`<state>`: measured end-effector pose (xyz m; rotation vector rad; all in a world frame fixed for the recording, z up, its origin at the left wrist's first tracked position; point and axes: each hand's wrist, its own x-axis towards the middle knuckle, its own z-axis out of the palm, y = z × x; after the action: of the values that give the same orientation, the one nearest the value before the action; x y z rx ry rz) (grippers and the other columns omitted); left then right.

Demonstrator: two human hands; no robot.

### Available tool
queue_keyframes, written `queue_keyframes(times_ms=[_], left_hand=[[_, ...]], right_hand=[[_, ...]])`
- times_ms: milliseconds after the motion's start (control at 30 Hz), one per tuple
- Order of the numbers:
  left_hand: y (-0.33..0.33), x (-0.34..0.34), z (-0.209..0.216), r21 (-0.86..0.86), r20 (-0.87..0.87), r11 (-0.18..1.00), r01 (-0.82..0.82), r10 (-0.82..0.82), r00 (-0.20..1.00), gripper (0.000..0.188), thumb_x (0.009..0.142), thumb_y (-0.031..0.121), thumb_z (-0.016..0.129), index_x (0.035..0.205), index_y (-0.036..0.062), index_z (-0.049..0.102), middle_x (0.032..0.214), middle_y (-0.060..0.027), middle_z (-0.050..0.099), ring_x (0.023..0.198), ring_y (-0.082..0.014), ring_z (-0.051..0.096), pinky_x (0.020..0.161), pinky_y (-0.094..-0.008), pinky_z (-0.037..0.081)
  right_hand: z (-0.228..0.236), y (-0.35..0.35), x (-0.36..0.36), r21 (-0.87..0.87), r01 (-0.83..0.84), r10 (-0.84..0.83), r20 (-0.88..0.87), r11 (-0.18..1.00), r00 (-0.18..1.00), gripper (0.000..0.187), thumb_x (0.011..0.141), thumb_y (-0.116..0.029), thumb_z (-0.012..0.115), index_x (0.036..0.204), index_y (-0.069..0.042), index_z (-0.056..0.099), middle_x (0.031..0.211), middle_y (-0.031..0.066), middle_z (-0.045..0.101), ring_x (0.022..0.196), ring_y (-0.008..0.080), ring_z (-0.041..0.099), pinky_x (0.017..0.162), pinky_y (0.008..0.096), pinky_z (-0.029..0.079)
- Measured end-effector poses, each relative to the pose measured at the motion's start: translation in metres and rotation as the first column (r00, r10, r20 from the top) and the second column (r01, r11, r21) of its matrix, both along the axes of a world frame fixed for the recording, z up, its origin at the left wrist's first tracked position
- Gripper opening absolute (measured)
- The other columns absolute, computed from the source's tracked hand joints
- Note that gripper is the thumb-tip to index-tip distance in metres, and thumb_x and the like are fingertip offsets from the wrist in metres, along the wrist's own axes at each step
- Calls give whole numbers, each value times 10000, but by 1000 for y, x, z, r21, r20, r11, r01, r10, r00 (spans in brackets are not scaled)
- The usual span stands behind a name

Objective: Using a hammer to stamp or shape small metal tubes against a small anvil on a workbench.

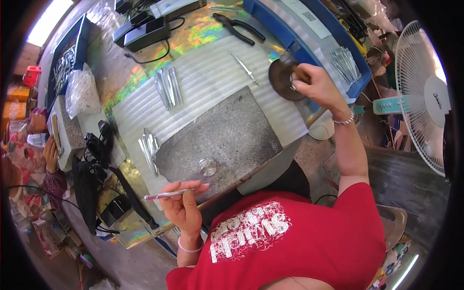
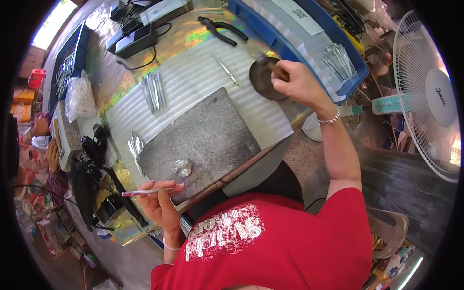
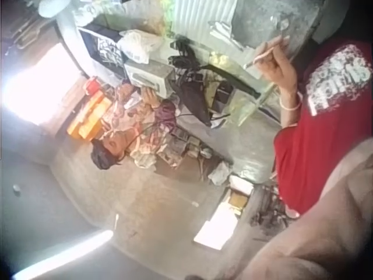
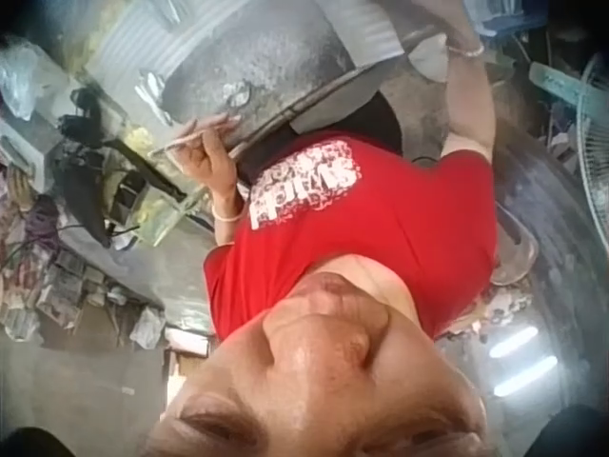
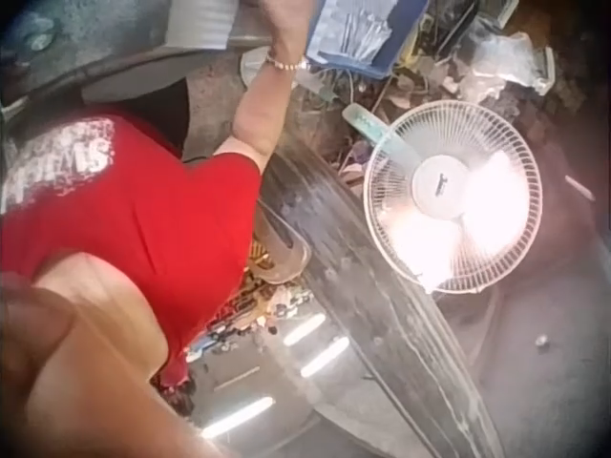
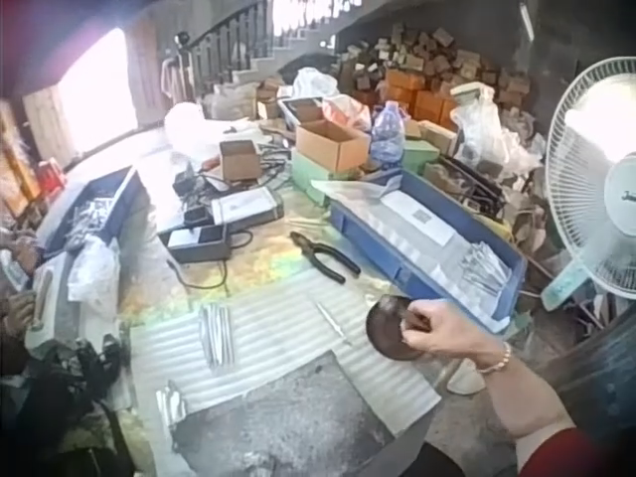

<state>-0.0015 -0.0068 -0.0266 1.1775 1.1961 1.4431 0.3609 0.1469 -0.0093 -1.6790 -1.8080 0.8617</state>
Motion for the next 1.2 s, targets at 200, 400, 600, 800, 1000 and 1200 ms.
queue_keyframes(times_ms=[200, 400, 600, 800, 1000, 1200], left_hand=[[-7, -11, 14, -278, 330, 947, 159, -62, 942, 222, 913, -6, 475, 1126, -25, 419, 902, -217, 630, 717, -282, 668, 686, -358, 577], [-3, -12, 18, -244, 705, 887, 392, -116, 700, 182, 903, -2, 488, 1071, -72, 496, 985, -242, 607, 779, -318, 677, 691, -381, 590], [-1, -12, 8, -146, 839, 885, 443, -126, 529, 171, 910, 41, 529, 1038, -71, 544, 993, -174, 556, 801, -269, 676, 659, -313, 602], [-1, -6, 3, -164, 912, 868, 468, -47, 407, 184, 889, 93, 595, 1039, -7, 556, 896, -136, 629, 778, -220, 671, 655, -320, 575], [-2, 2, 4, -193, 942, 866, 461, 32, 335, 158, 898, 121, 591, 1019, 23, 560, 894, -127, 635, 736, -194, 651, 632, -276, 548], [-3, 3, 7, -222, 943, 846, 485, 60, 327, 143, 911, 124, 572, 1019, 30, 560, 905, -131, 644, 726, -181, 642, 624, -255, 541]], right_hand=[[30, -54, -51, -265, -36, -166, -701, 964, 694, 28, 813, -43, 552, 809, -39, 525, 789, 46, 575, 455, 10, 385, 402, 176, 293], [26, -83, -113, -352, -277, -147, -815, 894, 560, 95, 778, -26, 585, 762, -54, 496, 817, 111, 592, 392, 24, 415, 347, 165, 316], [33, -97, -158, -415, -367, -179, -829, 832, 530, 117, 816, -31, 645, 917, -22, 585, 810, 49, 642, 429, 20, 428, 364, 162, 326], [38, -109, -180, -363, -417, -117, -853, 833, 509, 100, 847, 0, 617, 941, 7, 584, 838, 71, 645, 624, 57, 562, 529, 184, 438], [39, -117, -191, -331, -393, -56, -820, 858, 569, 88, 856, -16, 626, 912, 41, 587, 778, 50, 618, 716, 96, 594, 655, 236, 484], [26, -121, -194, -246, -328, 18, -775, 912, 632, 106, 840, -54, 664, 894, 16, 606, 711, 16, 613, 644, 71, 581, 616, 224, 479]])
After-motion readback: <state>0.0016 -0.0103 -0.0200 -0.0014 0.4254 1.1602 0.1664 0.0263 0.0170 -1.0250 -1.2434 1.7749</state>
